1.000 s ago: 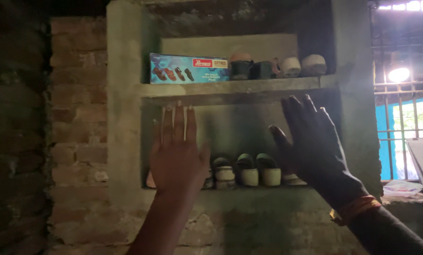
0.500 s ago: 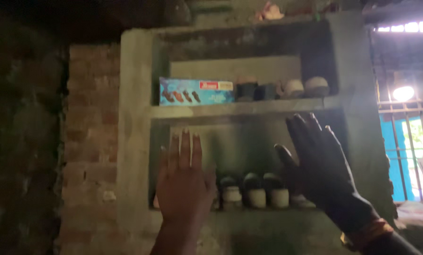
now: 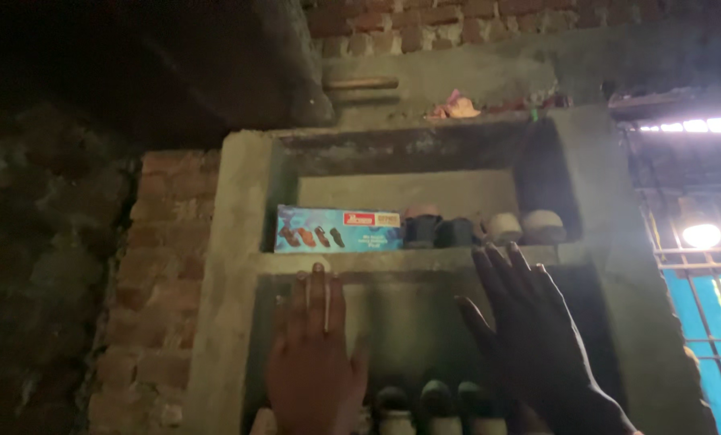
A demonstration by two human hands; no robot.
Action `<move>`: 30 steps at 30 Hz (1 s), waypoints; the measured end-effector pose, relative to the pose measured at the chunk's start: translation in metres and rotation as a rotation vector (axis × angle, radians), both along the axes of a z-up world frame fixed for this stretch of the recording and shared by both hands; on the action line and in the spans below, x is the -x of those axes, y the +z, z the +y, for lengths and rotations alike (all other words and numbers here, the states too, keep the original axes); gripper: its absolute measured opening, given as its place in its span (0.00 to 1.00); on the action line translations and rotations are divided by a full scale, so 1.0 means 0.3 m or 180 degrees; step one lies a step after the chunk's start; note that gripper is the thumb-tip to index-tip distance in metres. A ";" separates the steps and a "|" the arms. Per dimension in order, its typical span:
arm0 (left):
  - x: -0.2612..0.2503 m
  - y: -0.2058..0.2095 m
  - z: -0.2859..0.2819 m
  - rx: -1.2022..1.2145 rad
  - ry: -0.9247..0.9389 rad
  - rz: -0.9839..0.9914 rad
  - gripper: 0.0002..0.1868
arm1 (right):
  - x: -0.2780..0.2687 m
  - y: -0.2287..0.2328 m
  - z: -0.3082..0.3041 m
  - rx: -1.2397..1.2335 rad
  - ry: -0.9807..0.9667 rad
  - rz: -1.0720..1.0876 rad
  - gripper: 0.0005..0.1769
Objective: The person removes several pairs of shoes from a built-in wall niche and places them on the floor. They then pick up the shoes and place them back into the niche, arranging them neatly.
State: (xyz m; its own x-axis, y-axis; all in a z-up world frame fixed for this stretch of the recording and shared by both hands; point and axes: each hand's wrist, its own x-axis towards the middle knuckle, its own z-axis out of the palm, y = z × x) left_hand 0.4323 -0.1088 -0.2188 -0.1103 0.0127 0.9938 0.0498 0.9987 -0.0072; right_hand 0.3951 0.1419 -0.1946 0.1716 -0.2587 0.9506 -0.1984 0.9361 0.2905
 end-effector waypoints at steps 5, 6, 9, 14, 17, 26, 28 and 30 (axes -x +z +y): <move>0.030 0.032 0.029 0.0096 -0.0110 0.0428 0.49 | 0.014 0.046 0.010 -0.0092 0.0151 0.0036 0.40; 0.034 0.036 0.034 0.0072 -0.0110 0.0423 0.48 | 0.016 0.051 0.011 -0.0093 0.0183 0.0020 0.40; 0.044 0.047 0.049 0.0223 -0.0155 0.0879 0.46 | 0.021 0.066 0.016 0.0036 0.0074 -0.0053 0.39; 0.059 0.050 0.081 0.0168 -0.0097 0.0640 0.45 | 0.017 0.066 0.030 -0.0035 0.0161 0.0049 0.41; 0.062 0.045 0.103 0.0205 -0.0063 0.0601 0.45 | 0.002 0.059 0.038 -0.0047 0.0143 0.0075 0.41; 0.063 0.044 0.126 0.0212 0.0061 0.0345 0.46 | -0.011 0.058 0.059 0.0026 0.0396 -0.0108 0.41; 0.065 0.042 0.132 0.0221 0.0067 0.0376 0.45 | 0.006 0.057 0.067 0.0029 0.0379 -0.0124 0.41; 0.077 0.032 0.136 0.0226 0.0083 0.0378 0.45 | 0.037 0.050 0.078 -0.0004 0.0354 -0.0114 0.40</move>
